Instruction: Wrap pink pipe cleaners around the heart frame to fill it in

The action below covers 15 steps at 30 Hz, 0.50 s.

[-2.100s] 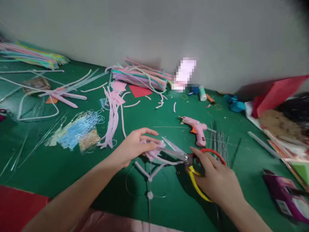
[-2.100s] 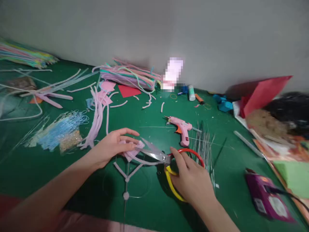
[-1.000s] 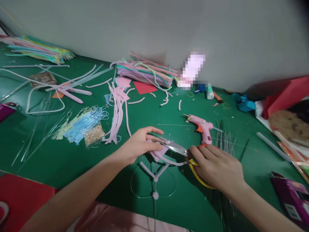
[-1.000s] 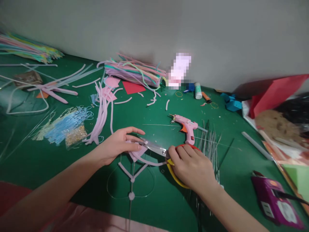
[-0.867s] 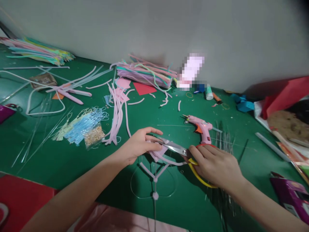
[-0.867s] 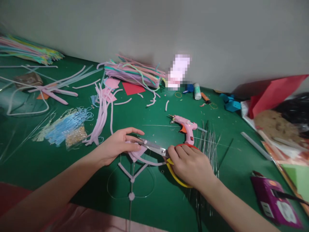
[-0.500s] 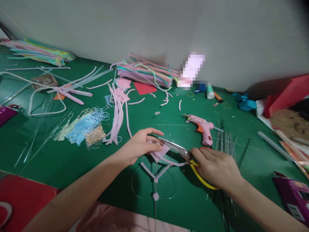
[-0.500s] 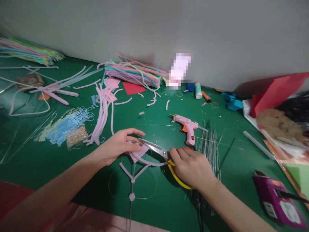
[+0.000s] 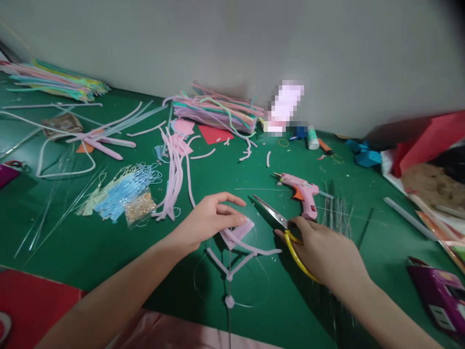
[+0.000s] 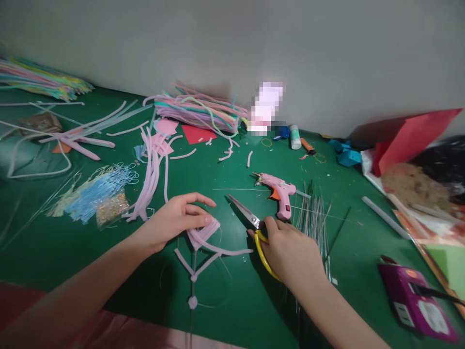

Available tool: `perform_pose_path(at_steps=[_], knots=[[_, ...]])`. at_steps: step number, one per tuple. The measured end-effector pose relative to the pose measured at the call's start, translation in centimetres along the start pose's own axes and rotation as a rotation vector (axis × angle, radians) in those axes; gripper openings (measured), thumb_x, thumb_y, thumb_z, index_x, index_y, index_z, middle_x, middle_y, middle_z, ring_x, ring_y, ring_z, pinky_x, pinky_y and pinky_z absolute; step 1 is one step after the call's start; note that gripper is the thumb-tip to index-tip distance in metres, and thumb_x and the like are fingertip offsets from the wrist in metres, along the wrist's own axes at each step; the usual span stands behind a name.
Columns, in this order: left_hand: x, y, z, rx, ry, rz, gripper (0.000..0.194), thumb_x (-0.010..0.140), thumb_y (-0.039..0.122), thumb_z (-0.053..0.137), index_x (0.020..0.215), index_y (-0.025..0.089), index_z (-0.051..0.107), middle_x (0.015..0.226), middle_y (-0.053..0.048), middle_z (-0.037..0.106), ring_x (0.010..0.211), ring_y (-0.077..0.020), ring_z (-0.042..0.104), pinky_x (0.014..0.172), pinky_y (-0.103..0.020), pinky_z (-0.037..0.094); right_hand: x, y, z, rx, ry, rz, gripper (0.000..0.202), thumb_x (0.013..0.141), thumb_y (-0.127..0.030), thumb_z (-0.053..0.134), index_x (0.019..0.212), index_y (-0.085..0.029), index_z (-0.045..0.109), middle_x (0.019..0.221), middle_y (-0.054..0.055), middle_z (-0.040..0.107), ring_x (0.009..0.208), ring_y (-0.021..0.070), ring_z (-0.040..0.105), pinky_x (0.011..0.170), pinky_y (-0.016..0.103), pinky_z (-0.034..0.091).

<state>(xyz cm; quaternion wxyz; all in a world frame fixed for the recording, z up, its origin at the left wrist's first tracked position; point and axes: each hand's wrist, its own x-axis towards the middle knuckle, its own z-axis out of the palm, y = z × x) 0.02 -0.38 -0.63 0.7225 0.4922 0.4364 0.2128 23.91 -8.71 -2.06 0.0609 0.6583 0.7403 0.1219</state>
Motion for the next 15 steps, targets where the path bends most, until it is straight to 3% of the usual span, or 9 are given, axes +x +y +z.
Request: perform_pose_path(at_steps=[9, 15], knots=[[-0.14, 0.00, 0.28, -0.017, 0.013, 0.024, 0.029, 0.072, 0.020, 0.074, 0.092, 0.018, 0.053, 0.073, -0.001, 0.069, 0.064, -0.0121, 0.058, 0.064, -0.026, 0.042, 0.41, -0.51, -0.38, 0.037, -0.033, 0.032, 0.018, 0.086, -0.035, 0.057, 0.087, -0.018, 0.062, 0.070, 0.005, 0.071, 0.057, 0.0202, 0.067, 0.042, 0.025, 0.026], [-0.13, 0.02, 0.12, 0.055, 0.023, 0.023, 0.030, 0.076, 0.030, 0.072, 0.099, 0.019, 0.058, 0.080, -0.005, 0.072, 0.067, -0.0143, 0.061, 0.064, -0.027, 0.043, 0.12, 0.00, 0.16, 0.018, 0.038, -0.018, 0.020, 0.085, -0.031, 0.059, 0.099, -0.017, 0.063, 0.080, 0.006, 0.072, 0.065, 0.0217, 0.069, 0.044, 0.026, 0.035]])
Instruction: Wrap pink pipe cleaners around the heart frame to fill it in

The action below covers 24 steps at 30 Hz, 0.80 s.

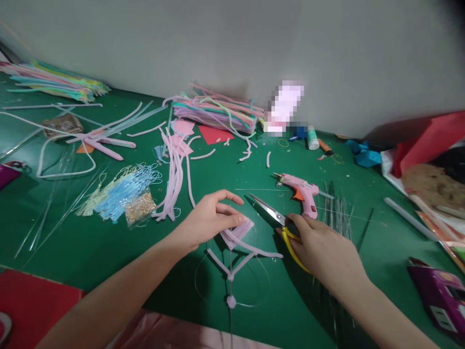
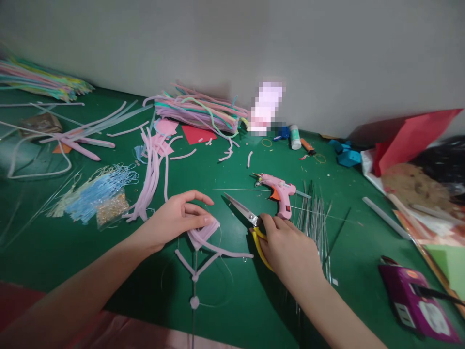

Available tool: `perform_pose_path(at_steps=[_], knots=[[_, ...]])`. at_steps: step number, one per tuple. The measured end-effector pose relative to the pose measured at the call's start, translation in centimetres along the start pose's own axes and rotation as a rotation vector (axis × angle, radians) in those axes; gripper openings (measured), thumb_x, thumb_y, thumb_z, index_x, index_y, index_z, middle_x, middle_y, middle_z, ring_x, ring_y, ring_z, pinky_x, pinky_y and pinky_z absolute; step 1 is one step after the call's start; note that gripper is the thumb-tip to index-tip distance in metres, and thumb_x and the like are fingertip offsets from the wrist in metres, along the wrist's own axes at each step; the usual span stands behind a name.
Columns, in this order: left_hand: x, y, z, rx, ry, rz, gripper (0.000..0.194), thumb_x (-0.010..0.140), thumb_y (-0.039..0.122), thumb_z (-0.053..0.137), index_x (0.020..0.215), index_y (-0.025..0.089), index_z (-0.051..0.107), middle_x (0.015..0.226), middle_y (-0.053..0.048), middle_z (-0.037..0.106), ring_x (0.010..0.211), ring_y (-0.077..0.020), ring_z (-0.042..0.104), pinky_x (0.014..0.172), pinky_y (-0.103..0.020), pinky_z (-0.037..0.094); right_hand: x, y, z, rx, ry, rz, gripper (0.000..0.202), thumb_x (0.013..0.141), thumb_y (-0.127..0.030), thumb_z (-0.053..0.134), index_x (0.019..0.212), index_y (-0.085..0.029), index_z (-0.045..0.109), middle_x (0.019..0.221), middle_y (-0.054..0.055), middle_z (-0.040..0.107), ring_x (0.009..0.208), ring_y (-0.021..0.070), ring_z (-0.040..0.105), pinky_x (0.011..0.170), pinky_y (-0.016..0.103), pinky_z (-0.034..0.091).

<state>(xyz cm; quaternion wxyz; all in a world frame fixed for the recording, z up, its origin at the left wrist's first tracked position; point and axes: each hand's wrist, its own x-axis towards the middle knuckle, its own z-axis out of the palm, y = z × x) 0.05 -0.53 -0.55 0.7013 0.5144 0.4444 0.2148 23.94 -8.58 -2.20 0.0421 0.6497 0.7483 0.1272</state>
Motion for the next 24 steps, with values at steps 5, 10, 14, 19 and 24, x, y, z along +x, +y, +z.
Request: perform_pose_path(at_steps=[5, 10, 14, 19, 24], knots=[[0.2, 0.1, 0.0, -0.133, 0.006, 0.004, 0.026, 0.091, 0.037, 0.051, 0.105, 0.018, 0.060, 0.105, -0.010, 0.070, 0.091, -0.0182, 0.065, 0.081, -0.032, 0.044, -0.1, 0.7, 0.1, 0.051, -0.111, -0.009, 0.029, 0.086, -0.027, 0.057, 0.111, -0.015, 0.060, 0.091, 0.009, 0.072, 0.061, 0.0206, 0.069, 0.044, 0.027, 0.039], [-0.2, 0.2, -0.1, -0.256, -0.096, -0.044, 0.037, 0.074, 0.002, 0.050, 0.107, 0.016, 0.058, 0.119, -0.010, 0.059, 0.114, -0.0192, 0.056, 0.093, -0.031, 0.043, 0.2, 0.6, -0.2, 0.107, -0.208, 0.044, 0.016, 0.086, -0.029, 0.056, 0.096, -0.019, 0.064, 0.075, 0.005, 0.073, 0.054, 0.0215, 0.068, 0.042, 0.027, 0.037], [-0.4, -0.3, -0.1, -0.180, -0.153, -0.063, 0.037, 0.073, 0.003, 0.061, 0.107, 0.016, 0.056, 0.115, -0.010, 0.060, 0.109, -0.0188, 0.059, 0.092, -0.032, 0.046, -0.3, 1.1, 0.0, 0.121, -0.201, 0.036, 0.023, 0.087, -0.037, 0.056, 0.095, -0.017, 0.064, 0.079, 0.008, 0.073, 0.058, 0.0224, 0.070, 0.044, 0.028, 0.041], [0.1, -1.1, 0.3, -0.121, -0.081, -0.137, 0.011, 0.081, 0.018, 0.066, 0.089, 0.014, 0.059, 0.083, -0.006, 0.069, 0.078, -0.0171, 0.070, 0.080, -0.036, 0.055, -1.2, 1.7, -1.5, 0.115, -0.048, -0.096, 0.023, 0.090, -0.028, 0.052, 0.106, -0.015, 0.063, 0.084, 0.009, 0.071, 0.058, 0.0217, 0.068, 0.047, 0.030, 0.047], [0.2, -0.7, 0.7, -0.134, -0.109, -0.105, 0.017, 0.077, 0.020, 0.071, 0.092, 0.014, 0.068, 0.082, -0.005, 0.071, 0.078, -0.0166, 0.071, 0.076, -0.030, 0.057, 0.7, -0.2, -4.2, 0.364, 0.252, -0.350, 0.021, 0.093, -0.015, 0.047, 0.102, -0.015, 0.066, 0.082, 0.007, 0.068, 0.073, 0.0185, 0.064, 0.066, 0.030, 0.051]])
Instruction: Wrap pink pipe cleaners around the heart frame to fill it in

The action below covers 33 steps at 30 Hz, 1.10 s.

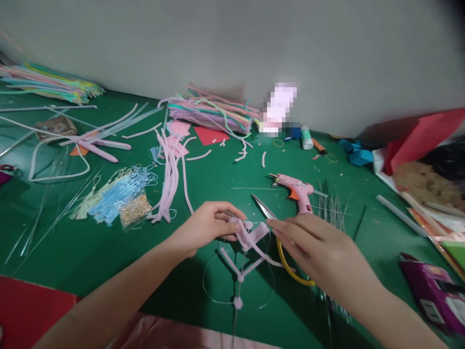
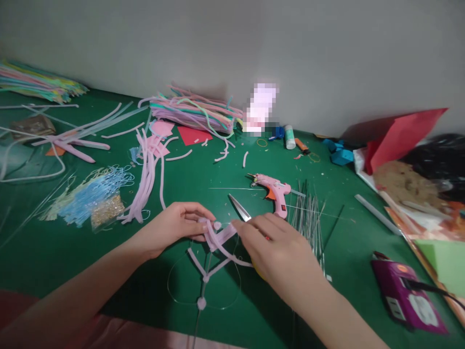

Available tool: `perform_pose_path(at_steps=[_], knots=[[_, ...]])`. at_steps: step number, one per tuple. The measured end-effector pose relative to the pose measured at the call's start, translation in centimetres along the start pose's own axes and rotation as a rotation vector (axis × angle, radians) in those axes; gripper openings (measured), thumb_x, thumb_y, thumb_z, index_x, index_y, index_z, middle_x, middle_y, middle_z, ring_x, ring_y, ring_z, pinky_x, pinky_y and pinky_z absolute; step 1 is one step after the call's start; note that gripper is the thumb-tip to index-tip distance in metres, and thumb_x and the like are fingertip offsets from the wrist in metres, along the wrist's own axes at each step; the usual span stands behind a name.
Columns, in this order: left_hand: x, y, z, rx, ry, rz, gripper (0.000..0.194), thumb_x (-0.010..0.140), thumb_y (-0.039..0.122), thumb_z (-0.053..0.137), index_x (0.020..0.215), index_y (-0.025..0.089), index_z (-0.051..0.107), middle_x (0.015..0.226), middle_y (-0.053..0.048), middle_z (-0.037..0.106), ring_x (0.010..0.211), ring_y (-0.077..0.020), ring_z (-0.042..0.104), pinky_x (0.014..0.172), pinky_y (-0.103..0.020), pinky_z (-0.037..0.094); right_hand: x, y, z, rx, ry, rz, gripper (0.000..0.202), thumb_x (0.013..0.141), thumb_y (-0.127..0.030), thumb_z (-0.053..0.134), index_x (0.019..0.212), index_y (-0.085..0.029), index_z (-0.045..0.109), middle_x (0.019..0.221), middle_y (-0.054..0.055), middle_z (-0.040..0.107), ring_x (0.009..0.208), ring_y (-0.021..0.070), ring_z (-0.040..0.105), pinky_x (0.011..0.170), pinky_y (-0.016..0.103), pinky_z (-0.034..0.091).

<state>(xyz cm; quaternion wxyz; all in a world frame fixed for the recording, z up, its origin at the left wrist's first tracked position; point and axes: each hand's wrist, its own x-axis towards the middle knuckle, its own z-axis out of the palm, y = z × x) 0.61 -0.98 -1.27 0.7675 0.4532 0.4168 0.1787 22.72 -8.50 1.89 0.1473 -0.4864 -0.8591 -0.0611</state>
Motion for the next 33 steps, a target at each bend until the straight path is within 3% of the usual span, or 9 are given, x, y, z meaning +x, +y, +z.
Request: perform_pose_path(at_steps=[4, 7, 11, 17, 22, 28, 33], knots=[[-0.1, 0.5, 0.2, -0.020, 0.002, -0.060, 0.021, 0.082, 0.023, 0.065, 0.100, 0.014, 0.069, 0.089, -0.008, 0.074, 0.080, -0.0154, 0.071, 0.078, -0.028, 0.056, 2.2, -0.7, 1.0, 0.109, 0.031, -0.157, 0.025, 0.091, -0.007, 0.048, 0.102, -0.015, 0.068, 0.084, 0.007, 0.067, 0.076, 0.0166, 0.059, 0.068, 0.029, 0.050], [-0.1, 0.6, 0.2, -0.076, 0.038, -0.071, 0.015, 0.085, 0.027, 0.061, 0.087, 0.013, 0.065, 0.076, -0.005, 0.072, 0.072, -0.0142, 0.071, 0.075, -0.028, 0.056, 2.9, -1.0, 1.4, 0.111, 0.023, -0.200, 0.023, 0.093, -0.010, 0.047, 0.097, -0.016, 0.069, 0.085, 0.008, 0.068, 0.077, 0.0166, 0.058, 0.068, 0.029, 0.050], [-0.1, 0.4, -0.1, -0.051, 0.020, -0.057, 0.020, 0.084, 0.032, 0.064, 0.080, 0.015, 0.056, 0.074, -0.003, 0.070, 0.072, -0.0155, 0.071, 0.072, -0.029, 0.055, 3.1, -1.4, 1.3, 0.022, 0.035, -0.255, 0.023, 0.093, -0.011, 0.048, 0.100, -0.015, 0.069, 0.085, 0.008, 0.068, 0.078, 0.0175, 0.058, 0.067, 0.029, 0.048], [0.1, 0.1, -0.5, 0.131, 0.075, -0.020, 0.016, 0.086, 0.027, 0.060, 0.080, 0.013, 0.058, 0.075, -0.002, 0.064, 0.071, -0.0116, 0.064, 0.068, -0.025, 0.052, 3.3, -2.1, 1.2, -0.042, 0.029, -0.318, 0.021, 0.093, -0.010, 0.049, 0.099, -0.013, 0.069, 0.078, 0.007, 0.067, 0.077, 0.0184, 0.060, 0.066, 0.031, 0.047], [0.2, 0.1, -0.5, 0.109, 0.069, -0.017, 0.015, 0.085, 0.025, 0.059, 0.077, 0.013, 0.057, 0.071, -0.002, 0.065, 0.066, -0.0110, 0.062, 0.067, -0.025, 0.051, 3.4, -2.3, 1.4, -0.084, 0.031, -0.363, 0.016, 0.091, -0.010, 0.053, 0.093, -0.011, 0.070, 0.077, 0.007, 0.068, 0.077, 0.0194, 0.060, 0.064, 0.032, 0.045], [0.3, -0.1, -0.4, 0.062, 0.077, -0.010, 0.020, 0.081, 0.029, 0.065, 0.075, 0.012, 0.059, 0.070, -0.001, 0.065, 0.064, -0.0108, 0.062, 0.068, -0.027, 0.052, 3.7, -2.5, 1.4, -0.176, 0.034, -0.508, 0.019, 0.087, -0.007, 0.053, 0.087, -0.011, 0.071, 0.079, 0.008, 0.070, 0.068, 0.0198, 0.060, 0.057, 0.034, 0.041], [0.3, -0.2, -0.3, -0.010, 0.043, -0.007, 0.022, 0.078, 0.030, 0.068, 0.072, 0.012, 0.058, 0.066, 0.000, 0.063, 0.060, -0.0088, 0.060, 0.066, -0.026, 0.050, 4.1, -1.9, 1.3, -0.172, 0.004, -0.630, 0.019, 0.090, -0.011, 0.050, 0.090, -0.013, 0.069, 0.087, 0.007, 0.071, 0.072, 0.0192, 0.062, 0.060, 0.033, 0.043]])
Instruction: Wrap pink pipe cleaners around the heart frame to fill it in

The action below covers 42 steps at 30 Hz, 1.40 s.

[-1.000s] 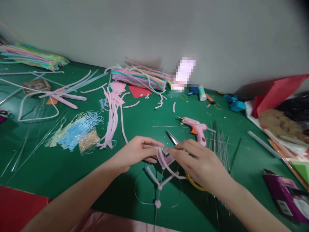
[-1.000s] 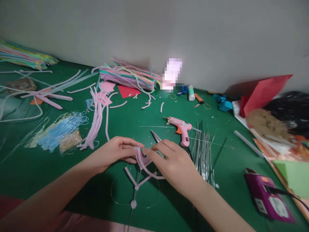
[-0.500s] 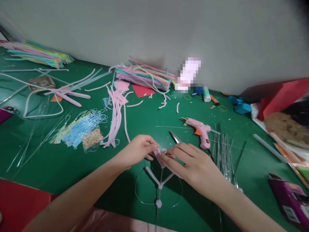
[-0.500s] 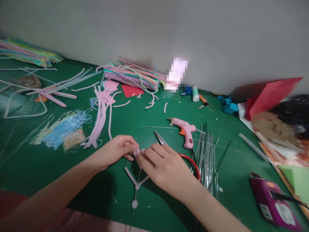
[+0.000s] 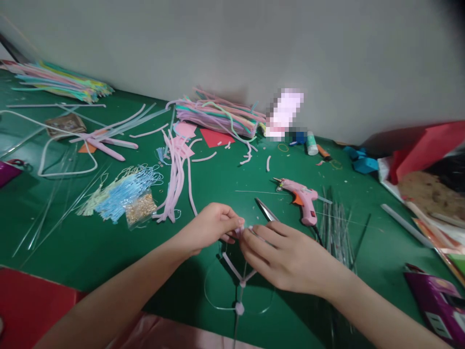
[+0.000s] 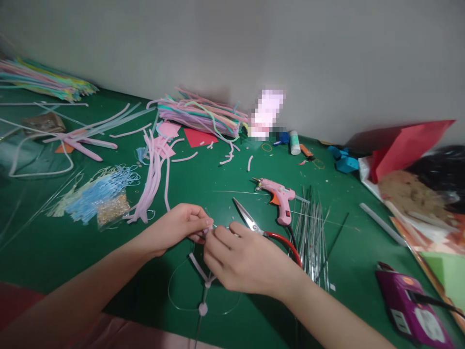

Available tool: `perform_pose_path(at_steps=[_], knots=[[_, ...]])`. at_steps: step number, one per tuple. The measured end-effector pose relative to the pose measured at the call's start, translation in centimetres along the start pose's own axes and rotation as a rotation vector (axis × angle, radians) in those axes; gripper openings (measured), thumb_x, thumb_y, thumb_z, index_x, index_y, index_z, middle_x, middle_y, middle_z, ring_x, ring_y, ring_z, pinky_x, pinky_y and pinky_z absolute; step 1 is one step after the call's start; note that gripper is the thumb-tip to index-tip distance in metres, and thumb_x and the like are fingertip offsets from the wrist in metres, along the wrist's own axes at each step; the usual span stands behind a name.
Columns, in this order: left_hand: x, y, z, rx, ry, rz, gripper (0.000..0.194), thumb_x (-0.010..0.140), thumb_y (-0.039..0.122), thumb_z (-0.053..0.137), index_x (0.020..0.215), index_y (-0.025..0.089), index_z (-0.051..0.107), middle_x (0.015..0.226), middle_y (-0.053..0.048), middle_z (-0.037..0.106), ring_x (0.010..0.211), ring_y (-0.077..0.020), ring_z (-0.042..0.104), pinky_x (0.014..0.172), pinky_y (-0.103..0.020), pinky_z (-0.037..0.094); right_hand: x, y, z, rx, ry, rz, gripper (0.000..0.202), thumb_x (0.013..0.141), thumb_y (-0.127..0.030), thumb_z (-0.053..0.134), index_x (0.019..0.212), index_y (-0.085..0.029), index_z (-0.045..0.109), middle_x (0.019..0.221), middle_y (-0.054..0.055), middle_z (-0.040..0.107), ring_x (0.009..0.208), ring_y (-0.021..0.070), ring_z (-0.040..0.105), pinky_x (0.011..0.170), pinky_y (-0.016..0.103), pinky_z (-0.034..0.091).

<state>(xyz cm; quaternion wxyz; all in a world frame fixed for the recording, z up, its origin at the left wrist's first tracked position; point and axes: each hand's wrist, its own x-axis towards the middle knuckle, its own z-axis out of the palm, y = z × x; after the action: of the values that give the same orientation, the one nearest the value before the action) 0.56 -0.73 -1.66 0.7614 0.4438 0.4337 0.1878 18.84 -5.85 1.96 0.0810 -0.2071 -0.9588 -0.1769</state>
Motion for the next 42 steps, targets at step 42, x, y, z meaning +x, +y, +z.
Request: perform_pose_path(at_steps=[42], knots=[[-0.8, 1.2, -0.3, -0.068, -0.075, -0.023, 0.020, 0.085, 0.029, 0.062, 0.076, 0.011, 0.064, 0.070, -0.003, 0.067, 0.066, -0.0118, 0.065, 0.073, -0.028, 0.053, -0.3, 0.5, 0.2, 0.319, 0.227, 0.298, 0.024, 0.090, -0.004, 0.046, 0.106, -0.011, 0.062, 0.091, 0.010, 0.074, 0.085, 0.0208, 0.067, 0.076, 0.034, 0.059]])
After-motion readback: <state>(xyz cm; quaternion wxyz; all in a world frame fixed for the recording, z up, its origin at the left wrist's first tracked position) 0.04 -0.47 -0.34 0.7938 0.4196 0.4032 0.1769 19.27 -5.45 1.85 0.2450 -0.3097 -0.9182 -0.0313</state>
